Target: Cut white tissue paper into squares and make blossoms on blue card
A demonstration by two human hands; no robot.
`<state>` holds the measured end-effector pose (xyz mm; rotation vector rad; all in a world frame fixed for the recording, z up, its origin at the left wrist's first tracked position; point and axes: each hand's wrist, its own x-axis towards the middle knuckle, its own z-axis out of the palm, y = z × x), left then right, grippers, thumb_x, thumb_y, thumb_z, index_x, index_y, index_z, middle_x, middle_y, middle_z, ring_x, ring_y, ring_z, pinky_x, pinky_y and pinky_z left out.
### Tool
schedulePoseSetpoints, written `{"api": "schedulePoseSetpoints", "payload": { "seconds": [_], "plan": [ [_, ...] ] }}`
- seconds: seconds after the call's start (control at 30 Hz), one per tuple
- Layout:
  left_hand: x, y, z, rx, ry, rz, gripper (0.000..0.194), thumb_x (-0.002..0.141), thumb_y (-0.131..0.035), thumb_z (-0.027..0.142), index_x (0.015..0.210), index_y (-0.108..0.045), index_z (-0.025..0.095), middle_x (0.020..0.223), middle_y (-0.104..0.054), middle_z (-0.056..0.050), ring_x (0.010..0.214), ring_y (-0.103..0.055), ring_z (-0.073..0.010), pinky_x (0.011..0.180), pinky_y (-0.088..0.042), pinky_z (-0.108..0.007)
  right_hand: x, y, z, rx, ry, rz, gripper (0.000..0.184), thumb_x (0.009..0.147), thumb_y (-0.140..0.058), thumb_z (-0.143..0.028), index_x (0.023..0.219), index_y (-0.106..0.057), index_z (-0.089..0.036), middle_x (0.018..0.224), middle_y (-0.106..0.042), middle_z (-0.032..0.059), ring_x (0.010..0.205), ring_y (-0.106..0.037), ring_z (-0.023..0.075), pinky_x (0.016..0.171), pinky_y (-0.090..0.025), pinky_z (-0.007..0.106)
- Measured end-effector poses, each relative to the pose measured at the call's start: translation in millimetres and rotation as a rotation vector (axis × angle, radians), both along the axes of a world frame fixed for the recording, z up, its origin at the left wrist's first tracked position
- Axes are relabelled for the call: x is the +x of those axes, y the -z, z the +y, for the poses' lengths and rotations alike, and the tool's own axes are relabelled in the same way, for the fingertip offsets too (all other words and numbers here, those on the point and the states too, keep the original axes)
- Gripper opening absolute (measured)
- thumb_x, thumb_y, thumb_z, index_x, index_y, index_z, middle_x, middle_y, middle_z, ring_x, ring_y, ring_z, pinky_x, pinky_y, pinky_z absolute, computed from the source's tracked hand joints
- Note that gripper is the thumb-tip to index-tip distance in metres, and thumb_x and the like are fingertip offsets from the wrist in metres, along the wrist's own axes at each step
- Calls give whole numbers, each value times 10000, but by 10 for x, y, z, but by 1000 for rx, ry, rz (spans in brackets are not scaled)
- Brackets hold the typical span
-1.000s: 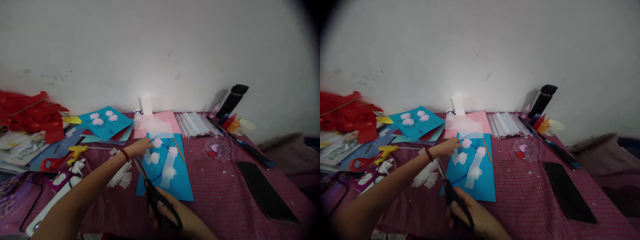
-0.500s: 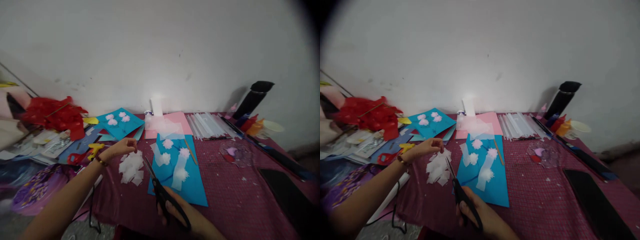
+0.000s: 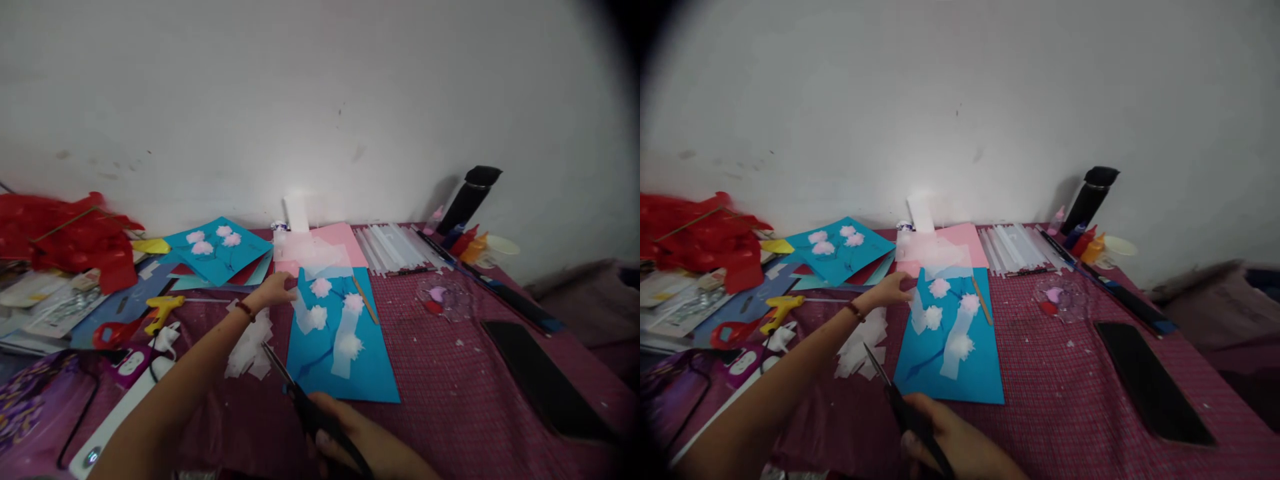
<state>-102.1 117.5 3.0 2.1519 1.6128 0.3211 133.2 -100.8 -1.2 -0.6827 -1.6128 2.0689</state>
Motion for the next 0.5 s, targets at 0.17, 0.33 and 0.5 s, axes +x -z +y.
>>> {"api": "schedulePoseSetpoints", "payload": {
  "seconds": [0.17, 0.33, 0.5],
  "plan": [
    [49, 183, 215, -139, -38, 74, 384, 548, -808, 311, 832, -619, 135, 832, -630, -36, 776, -593, -209, 651, -453, -298, 78, 98, 33, -34, 13, 27, 504, 881, -495, -571, 1209, -501, -189, 749, -528, -8, 615, -494, 104, 553, -374, 225],
    [55, 194, 213, -331, -107, 17, 227, 888, -574, 335, 978, -615, 130, 923, -636, -33, 752, -614, -149, 659, -527, -317, 111, 139, 65, -9, 4, 47, 531, 876, -476, -593, 1214, -484, -183, 811, -529, 9, 646, -472, 115, 559, -376, 236],
    [34, -82, 23, -358, -228, -254, 137, 791, -629, 210, 702, -564, 129, 622, -532, 39, 526, -513, -83, 489, -445, -211, 165, 53, 63, 8, 42, 48, 547, 865, -488, -599, 1209, -501, -174, 834, -531, 20, 673, -479, 126, 568, -378, 243]
  ]
}}
